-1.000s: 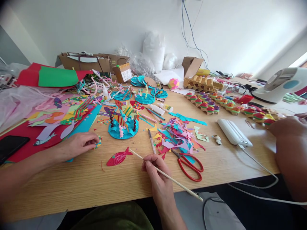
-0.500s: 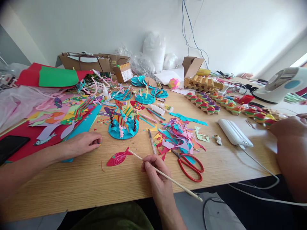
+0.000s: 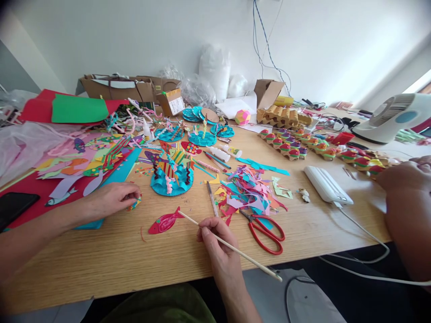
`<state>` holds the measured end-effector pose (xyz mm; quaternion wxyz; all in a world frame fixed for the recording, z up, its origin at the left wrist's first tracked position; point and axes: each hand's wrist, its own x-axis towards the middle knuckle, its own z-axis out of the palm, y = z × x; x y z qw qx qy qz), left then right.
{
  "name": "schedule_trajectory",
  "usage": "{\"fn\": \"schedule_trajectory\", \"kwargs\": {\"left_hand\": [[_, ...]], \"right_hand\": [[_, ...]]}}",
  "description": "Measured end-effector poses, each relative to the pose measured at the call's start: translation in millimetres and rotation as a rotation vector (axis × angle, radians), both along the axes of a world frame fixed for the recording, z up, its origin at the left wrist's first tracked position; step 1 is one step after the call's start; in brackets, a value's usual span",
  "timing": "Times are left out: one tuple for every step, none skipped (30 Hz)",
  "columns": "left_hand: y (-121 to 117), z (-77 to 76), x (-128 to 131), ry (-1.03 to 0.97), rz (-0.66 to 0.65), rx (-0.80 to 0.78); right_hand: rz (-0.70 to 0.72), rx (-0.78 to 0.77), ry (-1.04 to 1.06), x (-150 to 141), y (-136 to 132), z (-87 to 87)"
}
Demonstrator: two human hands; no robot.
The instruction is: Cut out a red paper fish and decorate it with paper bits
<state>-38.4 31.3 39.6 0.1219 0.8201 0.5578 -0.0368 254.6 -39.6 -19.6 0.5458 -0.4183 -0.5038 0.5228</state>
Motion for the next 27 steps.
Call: {"fn": "schedule_trajectory", "kwargs": {"left_hand": [[0,0.1,0,0.014,-0.011,0.005],[-1,-0.3,1,0.029,-0.023,0.012],[-1,-1.0,2,0.043,-0.036,0.021],[-2,-1.9,3,0.057,-0.048,0.031],[-2,-2.9,4,0.069,-0.059,0.042],[-2,-3.8,5,0.081,-0.068,0.051],[-2,-4.6,6,0.090,-0.075,0.059],[-2,-5.3,6,0.097,-0.079,0.066],[-2,-5.9,7,0.102,-0.081,0.073],[-2,-6.5,7,0.105,-0.082,0.079],[-2,-7.0,7,0.105,-0.081,0.086],[-2,-7.5,7,0.102,-0.078,0.091],[-2,-7.9,6,0.097,-0.074,0.094],[-2,-8.2,6,0.089,-0.068,0.096],[-1,-8.3,5,0.078,-0.059,0.097],[-1,-8.3,4,0.063,-0.050,0.095],[0,-8.1,3,0.045,-0.039,0.092],[0,-7.6,2,0.024,-0.028,0.088],[1,-7.0,1,0.000,-0.017,0.083],[2,-6.2,-1,-0.028,-0.006,0.078],[3,-5.2,-3,-0.057,0.008,0.072],[4,-4.1,-5,-0.087,0.024,0.066],[5,-3.0,-6,-0.117,0.041,0.060],[5,-1.8,-8,-0.146,0.060,0.051],[6,-0.6,-9,-0.173,0.079,0.038],[6,0.5,-10,-0.201,0.098,0.024],[5,1.6,-10,-0.230,0.116,0.006]], "right_hand": [[0.004,0.003,0.001,0,0,-0.5],[0.006,0.005,0.003,0,0,-0.9],[0.009,0.007,0.005,1,0,-1.2],[0.011,0.009,0.009,1,1,-1.4],[0.013,0.010,0.012,1,1,-1.6],[0.015,0.012,0.017,1,1,-1.7],[0.019,0.012,0.021,1,1,-1.8],[0.022,0.011,0.024,1,2,-2.0],[0.024,0.009,0.026,1,1,-2.3],[0.025,0.008,0.027,1,1,-2.6],[0.026,0.008,0.028,1,1,-2.9],[0.026,0.010,0.030,1,1,-3.3],[0.027,0.012,0.032,1,0,-3.6],[0.030,0.015,0.036,1,0,-3.8],[0.032,0.017,0.039,1,0,-4.0],[0.033,0.018,0.041,1,-1,-4.1],[0.033,0.018,0.041,1,-1,-4.2],[0.031,0.018,0.040,1,-1,-4.2],[0.028,0.018,0.038,1,-1,-4.2],[0.024,0.017,0.035,1,0,-4.2],[0.019,0.017,0.031,2,0,-4.3],[0.015,0.018,0.025,2,0,-4.2],[0.011,0.020,0.018,1,0,-4.1],[0.009,0.025,0.008,1,0,-3.7],[0.008,0.033,-0.001,0,0,-3.1],[0.010,0.043,-0.011,-1,0,-2.1],[0.013,0.055,-0.024,-2,0,-0.7]]}}
